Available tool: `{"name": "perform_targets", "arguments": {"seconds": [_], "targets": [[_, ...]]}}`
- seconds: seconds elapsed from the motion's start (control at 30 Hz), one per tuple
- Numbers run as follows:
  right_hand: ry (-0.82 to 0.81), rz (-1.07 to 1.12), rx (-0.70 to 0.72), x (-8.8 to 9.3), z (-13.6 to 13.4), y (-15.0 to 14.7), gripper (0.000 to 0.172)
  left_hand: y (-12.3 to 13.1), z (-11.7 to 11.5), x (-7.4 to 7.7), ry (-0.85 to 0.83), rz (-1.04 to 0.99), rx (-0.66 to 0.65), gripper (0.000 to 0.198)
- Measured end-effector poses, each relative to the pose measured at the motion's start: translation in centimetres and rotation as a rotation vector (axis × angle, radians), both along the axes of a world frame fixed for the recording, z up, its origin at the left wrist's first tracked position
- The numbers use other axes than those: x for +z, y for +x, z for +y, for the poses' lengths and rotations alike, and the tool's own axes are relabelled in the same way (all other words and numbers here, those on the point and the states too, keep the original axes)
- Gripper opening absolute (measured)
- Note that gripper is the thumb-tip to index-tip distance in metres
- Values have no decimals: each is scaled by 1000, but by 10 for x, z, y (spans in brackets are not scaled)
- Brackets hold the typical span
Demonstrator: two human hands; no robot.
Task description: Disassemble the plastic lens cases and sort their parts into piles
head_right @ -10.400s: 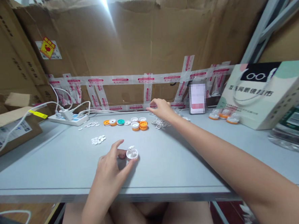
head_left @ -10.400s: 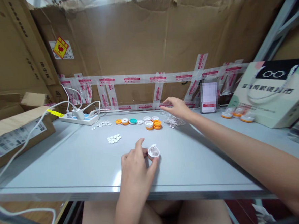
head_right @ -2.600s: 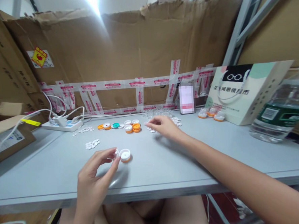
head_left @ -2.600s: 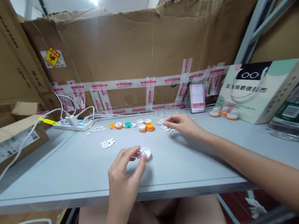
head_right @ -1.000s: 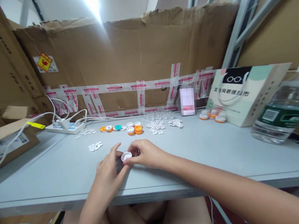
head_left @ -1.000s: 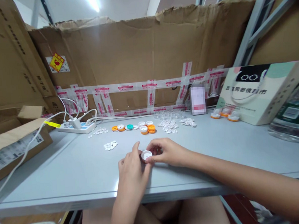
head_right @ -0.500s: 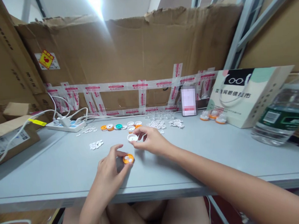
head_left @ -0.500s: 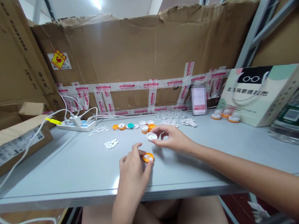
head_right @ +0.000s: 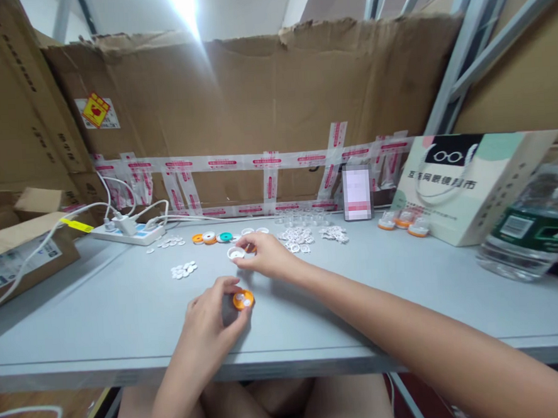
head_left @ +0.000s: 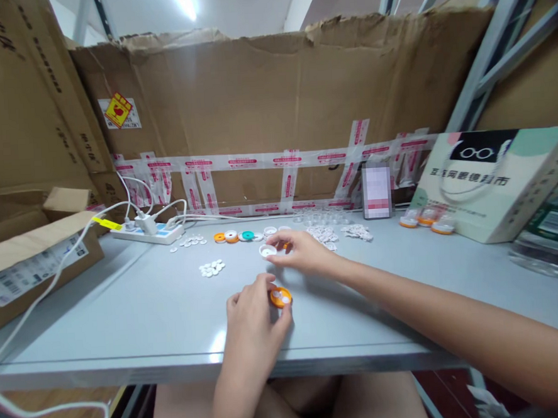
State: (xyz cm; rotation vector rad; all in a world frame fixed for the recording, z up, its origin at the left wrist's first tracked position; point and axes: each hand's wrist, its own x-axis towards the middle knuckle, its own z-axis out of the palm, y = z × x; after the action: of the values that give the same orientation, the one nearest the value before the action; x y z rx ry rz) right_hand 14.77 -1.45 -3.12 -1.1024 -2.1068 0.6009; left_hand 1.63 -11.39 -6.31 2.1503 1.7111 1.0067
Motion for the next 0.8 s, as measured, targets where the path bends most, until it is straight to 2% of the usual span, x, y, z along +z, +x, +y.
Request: {"name": "perform_targets", "arguments": {"seconds": [0.13,0.27,0.4,0.5,0.63,0.7,0.8], "targets": [[53,-132,-30,9,14,-30,24,-1,0,1,-2,3,-8,25],[22,-245,3,8,32,-55,20,-2,0,-1,-8,4,-11,25],[8,-248,29,10,42,-63,20,-3,0,-2,-10,0,-23,27],[41,-182,-47,26,51,-43,26,-3,-1,-1,-9,5,-22,27],[26,-91,-263,45,67,9,41,-4,-3,0,-10,14,-24,27],[0,-155,-266,44,69,31,40,-4,-3,0,-19,13,-22,27],[-12,-268,-222,32,62,49,31,-4,-3,0,-20,13,-23,27]]}}
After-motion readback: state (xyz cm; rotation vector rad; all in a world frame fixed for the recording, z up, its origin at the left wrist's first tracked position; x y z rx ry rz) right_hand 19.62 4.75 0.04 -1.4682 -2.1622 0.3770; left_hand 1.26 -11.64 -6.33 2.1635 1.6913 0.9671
